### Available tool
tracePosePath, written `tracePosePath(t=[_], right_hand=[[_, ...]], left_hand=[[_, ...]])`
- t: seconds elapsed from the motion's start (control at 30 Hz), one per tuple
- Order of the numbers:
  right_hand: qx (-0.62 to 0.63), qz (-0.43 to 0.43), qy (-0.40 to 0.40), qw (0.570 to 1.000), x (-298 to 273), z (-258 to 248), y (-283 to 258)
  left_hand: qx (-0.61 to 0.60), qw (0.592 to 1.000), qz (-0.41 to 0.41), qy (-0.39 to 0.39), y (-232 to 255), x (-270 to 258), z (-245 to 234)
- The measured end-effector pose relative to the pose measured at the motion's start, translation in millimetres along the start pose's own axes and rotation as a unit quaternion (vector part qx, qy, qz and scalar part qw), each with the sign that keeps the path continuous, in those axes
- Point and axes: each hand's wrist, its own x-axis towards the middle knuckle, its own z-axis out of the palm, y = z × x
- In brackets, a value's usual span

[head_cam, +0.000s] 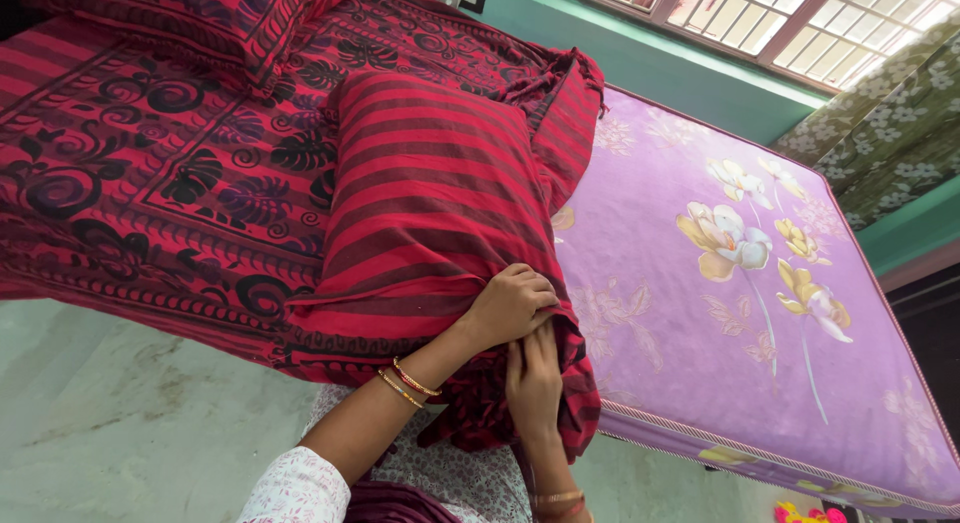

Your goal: The person inserts a packaged pillow into a red patterned pillowcase on a bed. She aligns the pillow, tucks the case over it, and smooths the fabric to fit the pillow inside.

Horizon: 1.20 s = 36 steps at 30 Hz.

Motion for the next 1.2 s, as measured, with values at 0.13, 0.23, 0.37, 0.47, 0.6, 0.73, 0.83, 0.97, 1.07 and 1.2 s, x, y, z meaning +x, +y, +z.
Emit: tracePosePath(t=[0.13,0.23,0.37,0.47,0.6,0.73,0.83,0.97,1.07,1.2], right_hand=[[-0.079,0.042,0.111,0.990,-23.0,-25.3,-21.3],[-0.112,0.143,0.142,0.973,-29.4,-26.3,-9.3],[-0.053,0.135,0.089,0.985,-33.6,-13.2,10.3],[-0.089,0.089,0.042,0.991,-38.2,2.7,18.7],[-0.185,0.077,-0.012,0.980,-27.8,14.2,36.3],[-0.167,0.168,-0.106,0.966,-16.7,17.4,46.9],[-0.177,0.163,-0.139,0.961,-14.8,23.7,63.5],[-0.073,0.143,-0.104,0.982,-24.6,22.7,91.8],[0.065,0.155,-0.024,0.985,-36.0,4.2,100.4],[0.328,0.267,0.080,0.903,-33.4,-20.8,80.9]], left_hand=[[0.066,0.997,0.004,-0.025,7.0,6.8,4.5],[0.156,0.987,0.026,-0.037,20.9,13.5,9.3],[0.187,0.979,0.056,-0.058,28.2,20.4,18.1],[0.133,0.987,0.077,-0.040,26.9,19.4,24.1],[0.089,0.987,0.136,-0.018,23.2,10.8,21.8],[0.086,0.981,0.175,0.010,20.1,5.9,20.4],[0.057,0.983,0.176,-0.003,15.9,4.9,22.3],[0.050,0.988,0.145,-0.036,20.2,-1.2,24.7],[0.019,0.993,0.109,-0.050,34.1,-7.6,19.2],[-0.006,0.993,0.110,0.029,67.9,-45.4,-2.2]])
